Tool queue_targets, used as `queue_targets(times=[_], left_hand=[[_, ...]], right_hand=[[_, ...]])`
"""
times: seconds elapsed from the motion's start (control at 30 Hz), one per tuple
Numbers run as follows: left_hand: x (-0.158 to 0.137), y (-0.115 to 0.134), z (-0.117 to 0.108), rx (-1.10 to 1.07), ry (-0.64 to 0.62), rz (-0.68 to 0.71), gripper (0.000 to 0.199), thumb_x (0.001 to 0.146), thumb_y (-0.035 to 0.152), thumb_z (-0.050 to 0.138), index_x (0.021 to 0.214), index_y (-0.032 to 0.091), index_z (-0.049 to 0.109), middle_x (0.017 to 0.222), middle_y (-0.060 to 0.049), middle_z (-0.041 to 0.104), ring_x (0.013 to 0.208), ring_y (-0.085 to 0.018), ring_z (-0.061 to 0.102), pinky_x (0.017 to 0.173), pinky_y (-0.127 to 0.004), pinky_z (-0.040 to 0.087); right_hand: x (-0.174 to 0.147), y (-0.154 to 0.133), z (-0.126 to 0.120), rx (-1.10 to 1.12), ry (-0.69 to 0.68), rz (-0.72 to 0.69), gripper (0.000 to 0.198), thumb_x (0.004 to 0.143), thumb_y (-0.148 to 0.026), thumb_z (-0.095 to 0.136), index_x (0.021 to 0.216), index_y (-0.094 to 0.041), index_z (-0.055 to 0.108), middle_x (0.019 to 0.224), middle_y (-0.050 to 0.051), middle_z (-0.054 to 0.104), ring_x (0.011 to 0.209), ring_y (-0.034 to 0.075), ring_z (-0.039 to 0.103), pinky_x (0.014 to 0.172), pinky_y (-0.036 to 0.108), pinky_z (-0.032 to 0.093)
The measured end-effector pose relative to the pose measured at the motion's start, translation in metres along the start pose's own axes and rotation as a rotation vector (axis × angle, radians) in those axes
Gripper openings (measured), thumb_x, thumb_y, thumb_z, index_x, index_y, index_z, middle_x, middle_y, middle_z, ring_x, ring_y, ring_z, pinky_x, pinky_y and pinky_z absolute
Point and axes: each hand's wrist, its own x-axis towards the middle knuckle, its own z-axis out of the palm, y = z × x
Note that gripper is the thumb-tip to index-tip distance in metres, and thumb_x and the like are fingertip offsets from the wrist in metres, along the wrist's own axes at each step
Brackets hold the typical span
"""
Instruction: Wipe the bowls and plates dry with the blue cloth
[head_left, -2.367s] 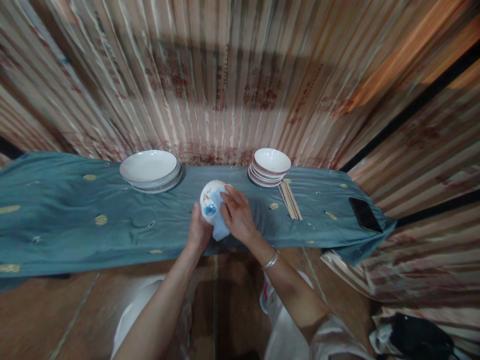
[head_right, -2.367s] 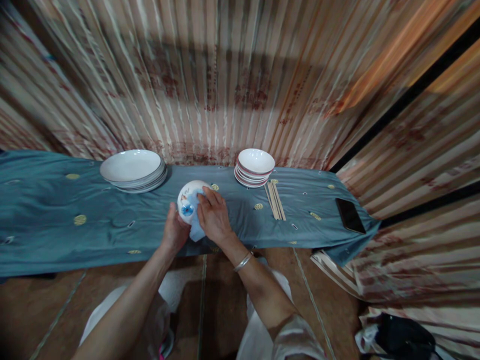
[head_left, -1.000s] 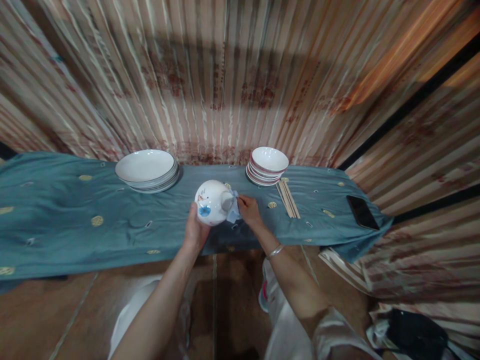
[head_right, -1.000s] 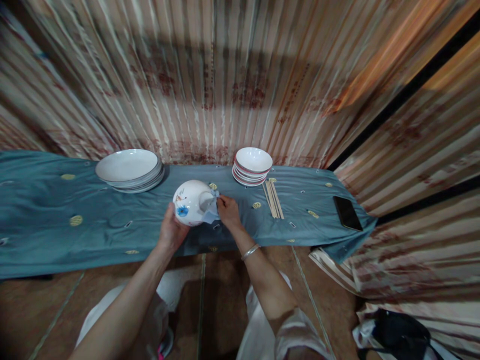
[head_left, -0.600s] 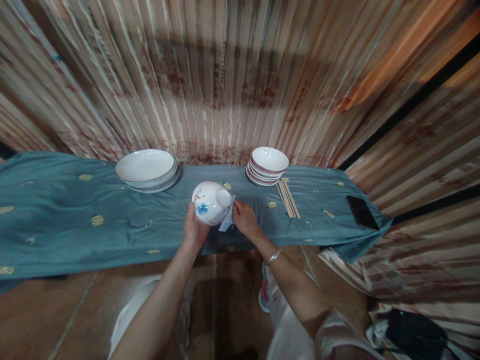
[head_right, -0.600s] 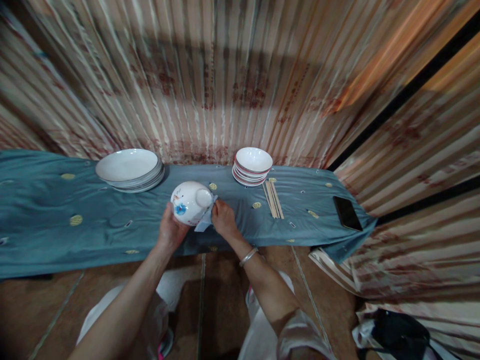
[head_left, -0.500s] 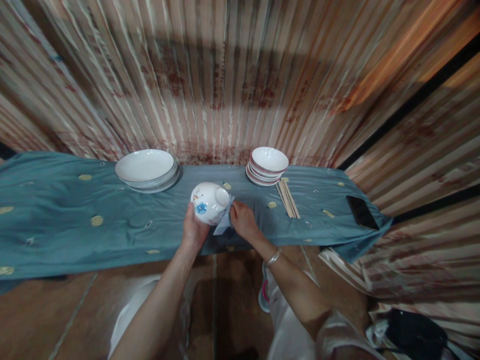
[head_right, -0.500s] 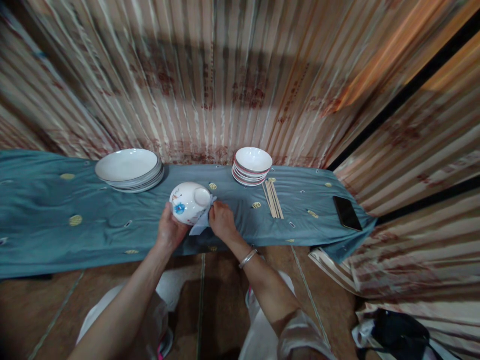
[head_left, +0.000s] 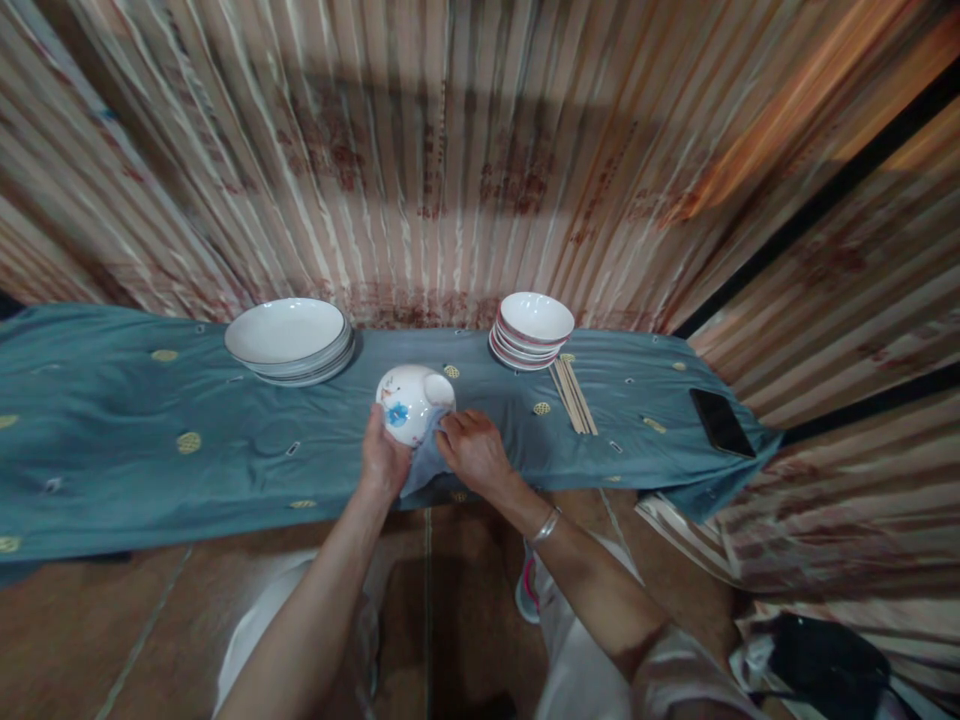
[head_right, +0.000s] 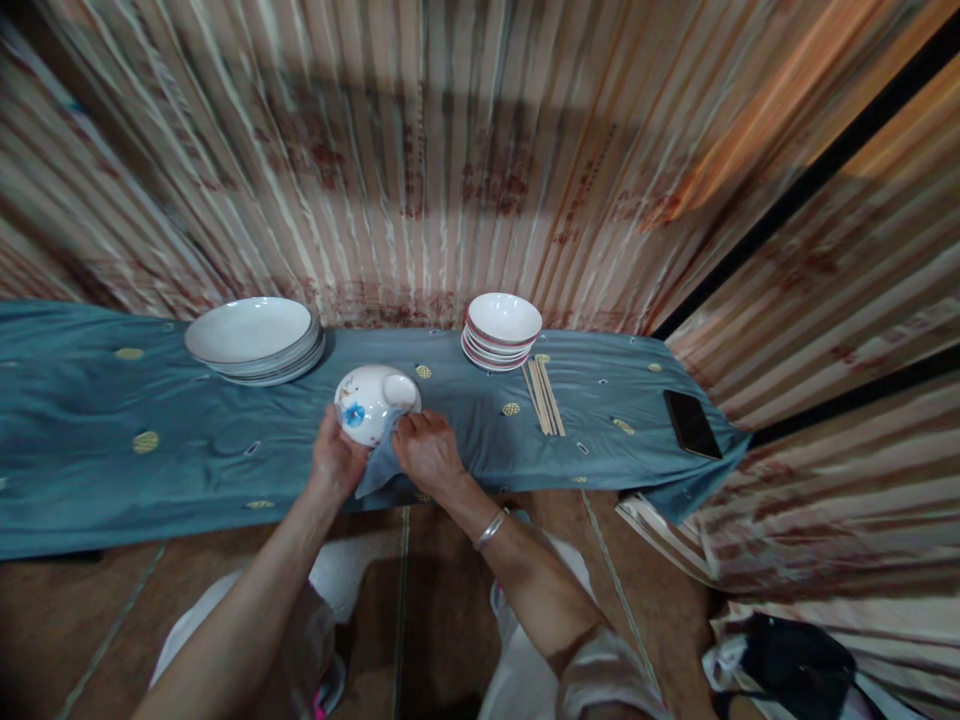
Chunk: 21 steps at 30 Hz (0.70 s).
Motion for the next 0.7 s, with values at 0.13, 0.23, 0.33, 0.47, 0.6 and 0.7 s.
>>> queue_targets(times=[0.13,0.23,0.33,0.47,0.6,0.7], left_hand=[[0.004,-0.001,-0.002,-0.024,-0.027,0.01,0.04,0.101,0.034,0.039,0.118,0.011,0.068,0.092,-0.009,0.078,0.09,-0.019,0.073,0.098,-0.033,0.052],[0.006,-0.002,-0.005,-0.026,-0.046,0.01,0.041,0.101,0.035,0.04,0.114,0.01,0.069,0.093,-0.009,0.078,0.098,-0.02,0.073,0.101,-0.032,0.05],[0.005,-0.004,-0.008,0.015,-0.081,-0.017,0.041,0.098,0.04,0.045,0.107,0.01,0.07,0.095,-0.01,0.078,0.108,-0.022,0.07,0.105,-0.034,0.047],[0.001,-0.005,-0.011,0.073,-0.145,-0.055,0.042,0.092,0.048,0.054,0.096,0.011,0.072,0.096,-0.012,0.078,0.113,-0.025,0.068,0.106,-0.035,0.048],[-0.002,-0.007,-0.014,0.108,-0.199,-0.083,0.042,0.087,0.051,0.061,0.095,0.011,0.072,0.102,-0.013,0.077,0.117,-0.026,0.066,0.107,-0.036,0.047],[-0.002,-0.007,-0.015,0.13,-0.244,-0.102,0.043,0.086,0.051,0.063,0.101,0.011,0.071,0.106,-0.012,0.076,0.12,-0.026,0.064,0.108,-0.037,0.046]], right_hand=[[-0.002,-0.01,0.001,0.032,0.077,-0.079,0.017,0.099,-0.02,0.051,0.094,-0.017,0.067,0.096,0.009,0.07,0.091,0.021,0.061,0.086,0.034,0.046],[-0.002,-0.017,0.005,0.057,0.132,-0.136,0.019,0.099,-0.018,0.05,0.103,-0.017,0.068,0.107,0.01,0.069,0.097,0.021,0.06,0.087,0.035,0.047],[-0.001,-0.022,0.008,0.08,0.168,-0.196,0.02,0.099,-0.018,0.051,0.108,-0.016,0.068,0.112,0.01,0.068,0.103,0.021,0.058,0.089,0.035,0.048],[0.001,-0.024,0.01,0.097,0.216,-0.248,0.023,0.1,-0.019,0.05,0.115,-0.016,0.067,0.116,0.01,0.068,0.112,0.021,0.056,0.097,0.035,0.046],[0.003,-0.023,0.009,0.11,0.228,-0.263,0.026,0.1,-0.019,0.049,0.122,-0.016,0.064,0.122,0.011,0.066,0.118,0.022,0.053,0.099,0.037,0.045],[0.004,-0.02,0.005,0.124,0.216,-0.257,0.028,0.1,-0.019,0.05,0.125,-0.016,0.063,0.124,0.012,0.065,0.119,0.023,0.053,0.1,0.038,0.044]])
